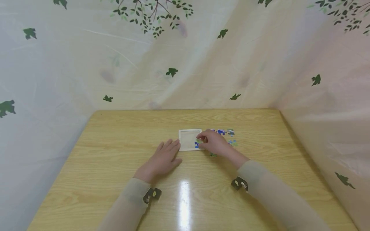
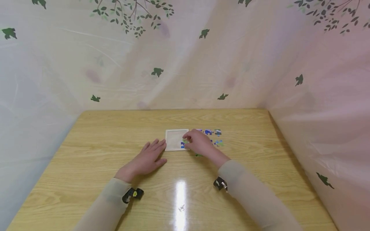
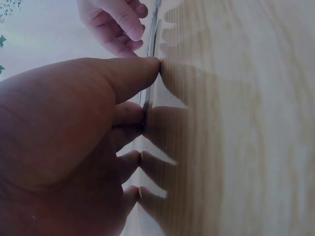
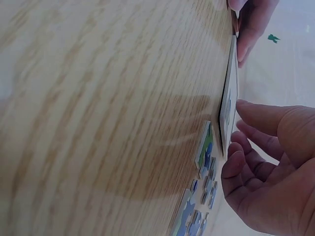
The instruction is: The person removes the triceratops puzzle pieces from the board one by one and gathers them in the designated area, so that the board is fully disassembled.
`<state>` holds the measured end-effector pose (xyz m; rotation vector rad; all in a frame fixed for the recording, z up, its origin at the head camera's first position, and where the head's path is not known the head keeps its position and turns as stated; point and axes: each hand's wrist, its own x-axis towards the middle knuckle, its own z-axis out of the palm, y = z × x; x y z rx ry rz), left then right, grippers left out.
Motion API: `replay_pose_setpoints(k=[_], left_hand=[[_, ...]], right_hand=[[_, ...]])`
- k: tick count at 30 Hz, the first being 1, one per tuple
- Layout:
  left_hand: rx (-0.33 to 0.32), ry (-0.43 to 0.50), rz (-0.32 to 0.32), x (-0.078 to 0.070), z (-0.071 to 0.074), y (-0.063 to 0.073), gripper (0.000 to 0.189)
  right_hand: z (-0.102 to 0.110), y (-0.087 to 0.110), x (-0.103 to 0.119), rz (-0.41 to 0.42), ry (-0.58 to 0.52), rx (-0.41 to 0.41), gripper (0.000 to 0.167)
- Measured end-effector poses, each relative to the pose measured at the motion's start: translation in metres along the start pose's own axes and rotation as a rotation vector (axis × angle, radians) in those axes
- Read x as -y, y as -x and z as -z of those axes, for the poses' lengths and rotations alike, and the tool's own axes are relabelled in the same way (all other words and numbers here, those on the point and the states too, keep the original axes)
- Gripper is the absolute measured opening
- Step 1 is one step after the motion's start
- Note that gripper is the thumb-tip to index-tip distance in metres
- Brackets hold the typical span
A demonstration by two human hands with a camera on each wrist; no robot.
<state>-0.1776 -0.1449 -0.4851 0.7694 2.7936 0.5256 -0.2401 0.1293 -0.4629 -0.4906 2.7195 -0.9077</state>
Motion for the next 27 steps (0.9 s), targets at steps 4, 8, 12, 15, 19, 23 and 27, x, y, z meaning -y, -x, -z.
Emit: replay_pose_setpoints(k=[4, 8, 12, 15, 19, 23, 27], left_hand=[[-0.004, 0.000, -0.003, 0.0005, -0.0010, 0.0000, 0.073], [-0.007, 0.000, 0.004, 0.0006, -0.0022, -0.0004, 0.074], [-0.003, -0.002, 0.011, -0.0001, -0.0018, -0.0002, 0.074], [0.000, -0.002, 0.012, -0.0005, -0.0007, 0.0000, 0.075], [0.001, -0.004, 0.005, 0.0000, -0.0004, -0.0001, 0.074], [0.000, -0.008, 0.001, 0.0007, -0.0008, 0.0000, 0.074], [0.003, -0.003, 0.005, 0.0004, -0.0004, 0.0006, 0.074]], right_hand=[[-0.0010, -0.0013, 0.0006, 0.001, 0.024, 0.013, 0.037], [-0.0017, -0.0017, 0.0012, -0.006, 0.047, 0.015, 0.035], [-0.0023, -0.0021, 0.0029, -0.007, 0.063, 0.012, 0.034], [-0.0016, -0.0016, 0.0054, -0.007, 0.070, 0.010, 0.033], [-0.0003, -0.0004, 0.0089, -0.013, 0.081, 0.011, 0.033], [0.0000, -0.0005, 0.0098, -0.006, 0.080, 0.012, 0.032], [-0.0002, -0.0011, 0.0092, 0.000, 0.056, 0.012, 0.029]])
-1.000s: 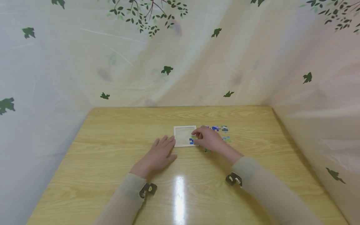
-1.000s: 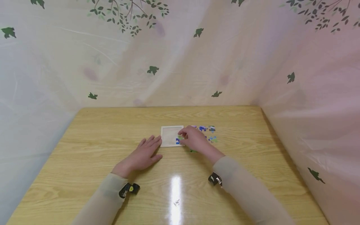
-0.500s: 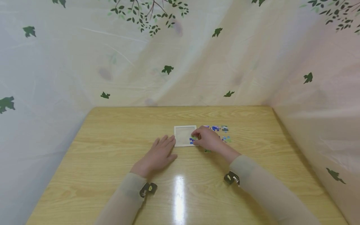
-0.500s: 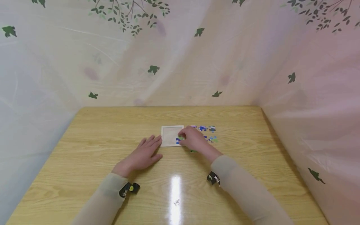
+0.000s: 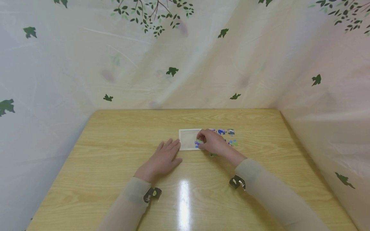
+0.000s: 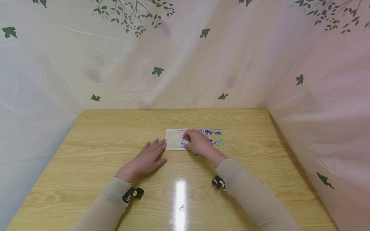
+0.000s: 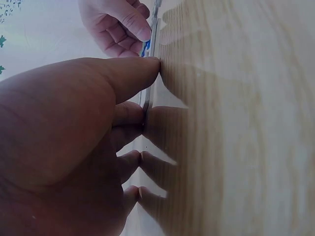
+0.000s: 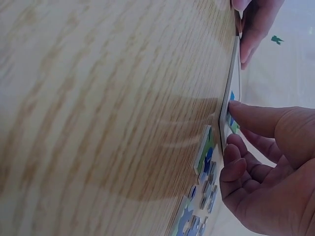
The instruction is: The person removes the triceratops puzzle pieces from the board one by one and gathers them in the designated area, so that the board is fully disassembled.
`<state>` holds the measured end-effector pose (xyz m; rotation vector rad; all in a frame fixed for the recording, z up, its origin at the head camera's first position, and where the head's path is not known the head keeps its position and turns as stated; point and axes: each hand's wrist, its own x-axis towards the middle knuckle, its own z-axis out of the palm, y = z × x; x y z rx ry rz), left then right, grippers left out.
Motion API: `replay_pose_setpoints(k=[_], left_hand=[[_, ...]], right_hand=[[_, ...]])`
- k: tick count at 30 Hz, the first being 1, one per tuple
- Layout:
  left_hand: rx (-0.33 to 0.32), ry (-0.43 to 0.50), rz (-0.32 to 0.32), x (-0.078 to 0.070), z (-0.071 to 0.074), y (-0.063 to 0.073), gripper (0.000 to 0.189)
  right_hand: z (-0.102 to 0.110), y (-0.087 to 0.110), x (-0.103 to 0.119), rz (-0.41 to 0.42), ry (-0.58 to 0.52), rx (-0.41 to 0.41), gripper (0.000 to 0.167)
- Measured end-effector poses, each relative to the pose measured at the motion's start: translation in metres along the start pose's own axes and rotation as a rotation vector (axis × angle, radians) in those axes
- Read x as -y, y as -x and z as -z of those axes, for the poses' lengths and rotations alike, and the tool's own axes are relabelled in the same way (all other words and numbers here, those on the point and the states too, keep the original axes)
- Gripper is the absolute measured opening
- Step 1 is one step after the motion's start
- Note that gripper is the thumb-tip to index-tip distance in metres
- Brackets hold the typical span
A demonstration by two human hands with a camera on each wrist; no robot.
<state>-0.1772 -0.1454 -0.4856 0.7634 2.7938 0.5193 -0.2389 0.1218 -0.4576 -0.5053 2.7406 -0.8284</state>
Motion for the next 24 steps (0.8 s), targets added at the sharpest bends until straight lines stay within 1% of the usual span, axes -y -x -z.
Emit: replay_pose_setpoints(k=[8, 13, 19, 24], left_hand=[[-0.002, 0.006, 0.000, 0.000, 0.000, -0.001, 0.074], [0.000, 0.000, -0.006, 0.000, 0.000, -0.001, 0.074], [0.009, -0.007, 0.000, -0.001, 0.001, -0.001, 0.074], [0.008, 0.000, 0.005, -0.003, 0.002, 0.000, 0.074]], right_hand=[[-0.001, 0.001, 0.001, -0.014, -0.047, 0.002, 0.029], [-0.001, 0.001, -0.001, -0.004, -0.078, -0.010, 0.019], [0.002, 0.004, -0.007, 0.055, -0.136, -0.051, 0.011], [0.011, 0.014, -0.012, 0.081, -0.160, -0.082, 0.009]])
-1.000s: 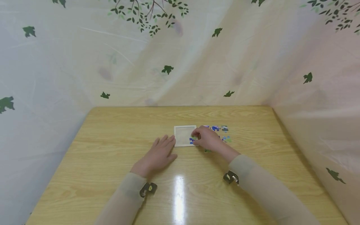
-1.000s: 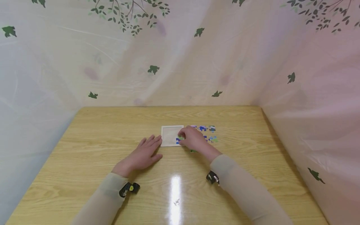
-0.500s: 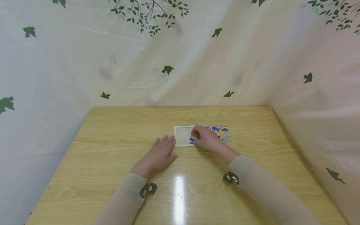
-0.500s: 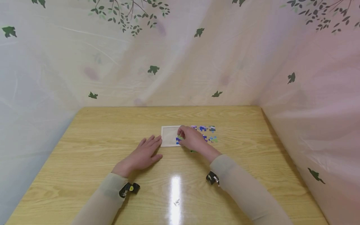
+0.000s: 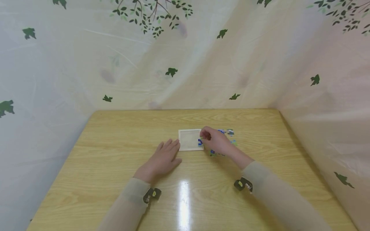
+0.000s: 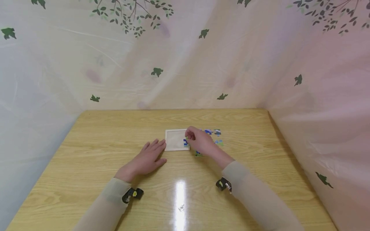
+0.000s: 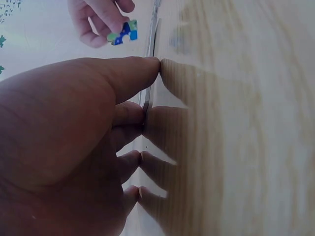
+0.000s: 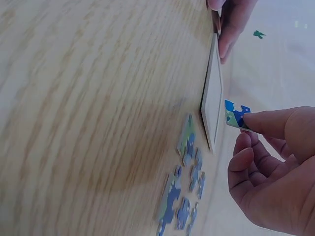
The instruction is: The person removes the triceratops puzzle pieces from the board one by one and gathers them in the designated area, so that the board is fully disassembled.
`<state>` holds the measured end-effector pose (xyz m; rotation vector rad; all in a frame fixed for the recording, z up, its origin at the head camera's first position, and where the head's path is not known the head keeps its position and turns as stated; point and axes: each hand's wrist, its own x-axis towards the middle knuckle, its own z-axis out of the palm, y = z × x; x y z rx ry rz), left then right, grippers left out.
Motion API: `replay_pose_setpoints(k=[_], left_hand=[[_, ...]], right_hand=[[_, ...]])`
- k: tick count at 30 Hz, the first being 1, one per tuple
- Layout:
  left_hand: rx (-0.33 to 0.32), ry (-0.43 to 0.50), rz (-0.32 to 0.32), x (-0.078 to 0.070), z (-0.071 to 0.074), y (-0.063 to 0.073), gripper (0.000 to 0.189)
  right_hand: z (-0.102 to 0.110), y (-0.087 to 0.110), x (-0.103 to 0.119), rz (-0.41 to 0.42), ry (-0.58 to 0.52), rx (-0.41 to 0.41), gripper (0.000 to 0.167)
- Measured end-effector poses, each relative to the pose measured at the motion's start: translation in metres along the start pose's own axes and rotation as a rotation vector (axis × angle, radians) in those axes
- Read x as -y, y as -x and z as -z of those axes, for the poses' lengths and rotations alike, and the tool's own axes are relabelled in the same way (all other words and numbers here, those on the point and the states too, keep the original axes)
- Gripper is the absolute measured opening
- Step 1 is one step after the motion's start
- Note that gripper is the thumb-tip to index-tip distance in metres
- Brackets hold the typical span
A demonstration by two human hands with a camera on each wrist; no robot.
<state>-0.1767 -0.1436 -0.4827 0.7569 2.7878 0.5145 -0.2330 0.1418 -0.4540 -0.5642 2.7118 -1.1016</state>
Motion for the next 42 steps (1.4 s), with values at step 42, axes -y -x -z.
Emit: replay_pose_setpoints(k=[42], left_hand=[[-0.003, 0.019, -0.019, 0.001, 0.000, -0.001, 0.074]], right_hand=[[0.068, 0.074, -0.061, -0.150, 0.011, -0.055, 0.021]])
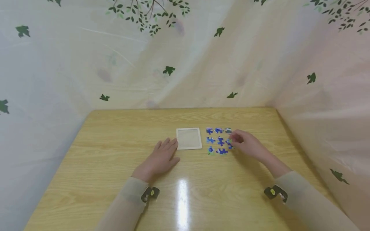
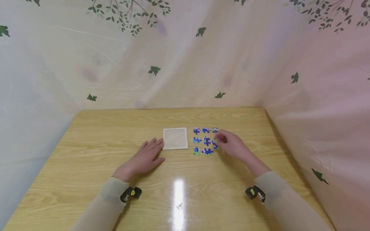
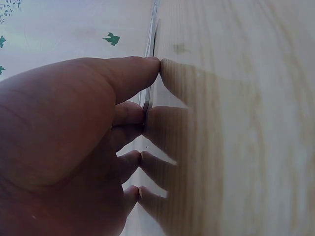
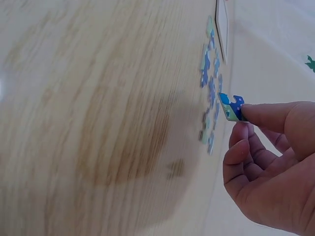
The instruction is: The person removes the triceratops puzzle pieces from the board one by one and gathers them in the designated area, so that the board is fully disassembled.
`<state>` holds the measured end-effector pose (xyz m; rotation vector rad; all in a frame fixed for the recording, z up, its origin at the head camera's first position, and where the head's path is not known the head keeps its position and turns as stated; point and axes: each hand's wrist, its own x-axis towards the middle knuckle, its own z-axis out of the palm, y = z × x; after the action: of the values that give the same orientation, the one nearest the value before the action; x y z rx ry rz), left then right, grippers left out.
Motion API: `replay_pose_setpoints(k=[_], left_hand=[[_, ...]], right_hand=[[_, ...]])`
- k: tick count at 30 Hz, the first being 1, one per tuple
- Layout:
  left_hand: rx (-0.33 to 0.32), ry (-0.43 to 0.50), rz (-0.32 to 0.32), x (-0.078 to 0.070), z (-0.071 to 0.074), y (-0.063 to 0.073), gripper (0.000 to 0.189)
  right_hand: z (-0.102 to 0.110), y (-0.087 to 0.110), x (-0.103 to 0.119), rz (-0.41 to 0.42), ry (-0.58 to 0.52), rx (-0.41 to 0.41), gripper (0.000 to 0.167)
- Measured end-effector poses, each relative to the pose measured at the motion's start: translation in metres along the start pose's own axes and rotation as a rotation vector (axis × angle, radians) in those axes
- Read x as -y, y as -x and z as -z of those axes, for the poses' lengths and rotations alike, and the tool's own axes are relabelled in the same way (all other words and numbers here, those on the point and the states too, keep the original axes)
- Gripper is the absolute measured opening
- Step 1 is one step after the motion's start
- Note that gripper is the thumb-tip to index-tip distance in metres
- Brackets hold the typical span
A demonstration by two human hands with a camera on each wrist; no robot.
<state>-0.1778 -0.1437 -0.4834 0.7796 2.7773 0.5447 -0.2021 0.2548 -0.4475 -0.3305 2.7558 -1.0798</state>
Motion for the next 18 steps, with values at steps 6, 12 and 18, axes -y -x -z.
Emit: replay_pose_setpoints(k=[6, 12, 18], left_hand=[[0.008, -0.007, 0.002, 0.001, -0.001, -0.001, 0.074], [0.015, -0.005, 0.005, 0.000, 0.001, -0.001, 0.074], [0.006, -0.007, -0.005, 0.000, 0.000, 0.000, 0.074]], right_hand=[[0.005, 0.007, -0.009, 0.001, -0.001, 0.023, 0.018], [0.007, 0.011, -0.012, -0.034, -0.021, 0.072, 0.012], [0.004, 0.011, -0.016, -0.048, -0.016, 0.088, 0.011]])
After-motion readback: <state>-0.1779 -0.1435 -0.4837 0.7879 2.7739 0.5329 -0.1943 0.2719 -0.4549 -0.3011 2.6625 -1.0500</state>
